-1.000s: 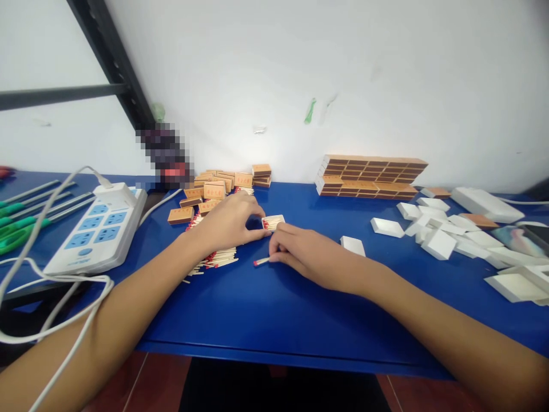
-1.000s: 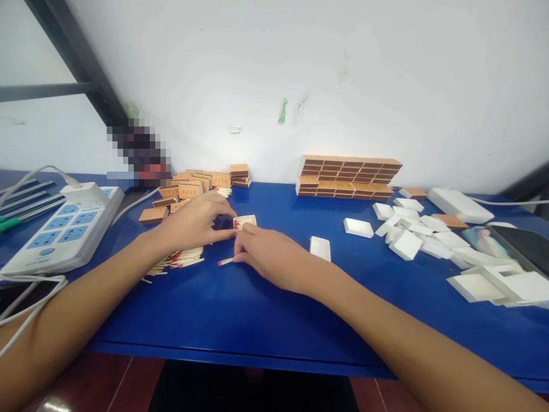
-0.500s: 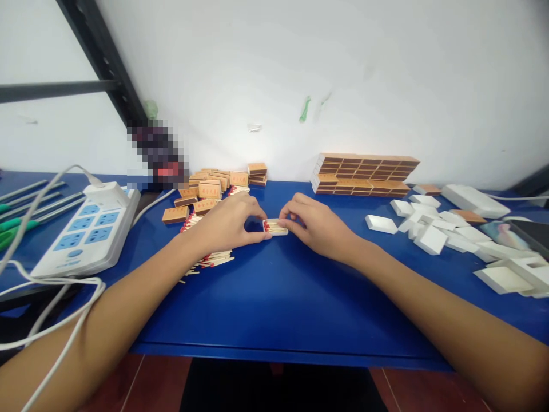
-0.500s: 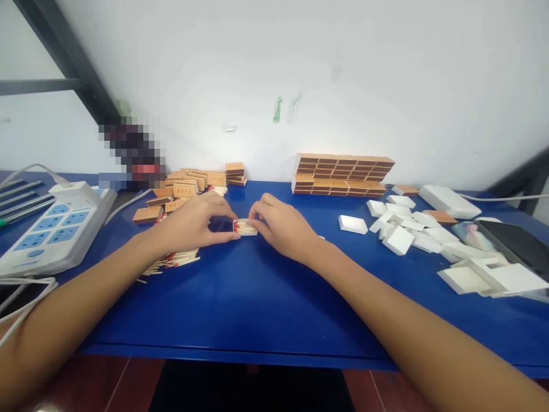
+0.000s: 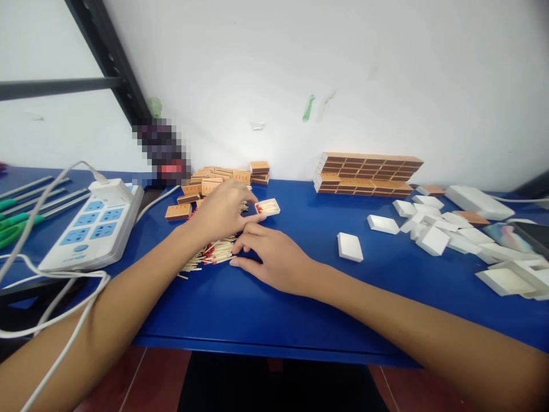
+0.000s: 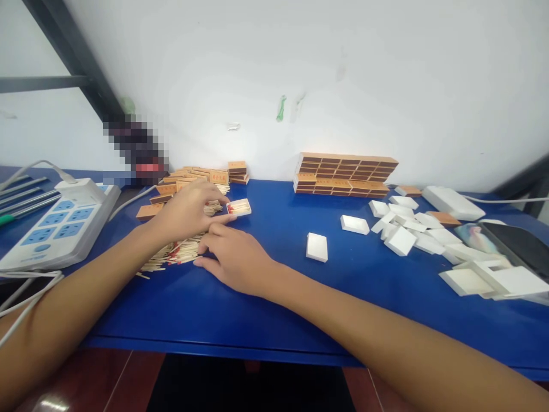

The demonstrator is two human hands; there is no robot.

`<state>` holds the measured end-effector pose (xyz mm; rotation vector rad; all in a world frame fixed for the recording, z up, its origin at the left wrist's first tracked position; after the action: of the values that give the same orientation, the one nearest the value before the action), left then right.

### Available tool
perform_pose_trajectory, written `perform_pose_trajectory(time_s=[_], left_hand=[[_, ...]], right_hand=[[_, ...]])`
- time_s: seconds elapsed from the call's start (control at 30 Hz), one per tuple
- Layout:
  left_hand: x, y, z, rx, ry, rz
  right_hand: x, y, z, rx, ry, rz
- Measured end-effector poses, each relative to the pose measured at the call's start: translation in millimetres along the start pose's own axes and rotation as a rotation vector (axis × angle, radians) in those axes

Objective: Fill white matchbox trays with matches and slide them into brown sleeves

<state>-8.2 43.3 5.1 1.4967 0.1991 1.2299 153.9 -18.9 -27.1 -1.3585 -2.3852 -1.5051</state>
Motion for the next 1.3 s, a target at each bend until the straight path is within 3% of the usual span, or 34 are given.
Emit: perform_pose_trajectory(time_s=[0.13,0.4,0.63,0.77,1.1,1.3], left_hand=[[-1,-1.5,0,0.022,-0.012,-0.024],[-1,1.0,4,0.015,-0.005,-0.022],[-3,-1.7,2,0.033,-0.005,-0.077],[-3,-3.9,3,0.031,-0.025,-0.114],[-3,-3.3,13,-0.066,-0.085,-0.140],[-4,-3.8,12,-0.053,-0.070,-0.130]], right_hand=[[4,0,0,0.012,-0.114,-0.025],[-7,21,6,-0.105,-0.099,-0.111],[-8,67,37,-0.273,-0.029,0.009],[-4,86,56,-0.340,-0.064,0.073],[-6,72,71,-0.329,-0.122,0.175],[-5,72,60,-0.234,-0.050,0.214]])
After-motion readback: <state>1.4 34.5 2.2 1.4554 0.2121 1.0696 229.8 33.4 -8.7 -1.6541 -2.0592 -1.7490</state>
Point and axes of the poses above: each hand's wrist, its own x-axis towards the middle knuckle, its own y-axis out of the back of the hand, z = x × y, the point moved 2 cm from there along x, towards the middle knuckle, and after that the axes turned 9 degrees about z, right-handed, at the moved point
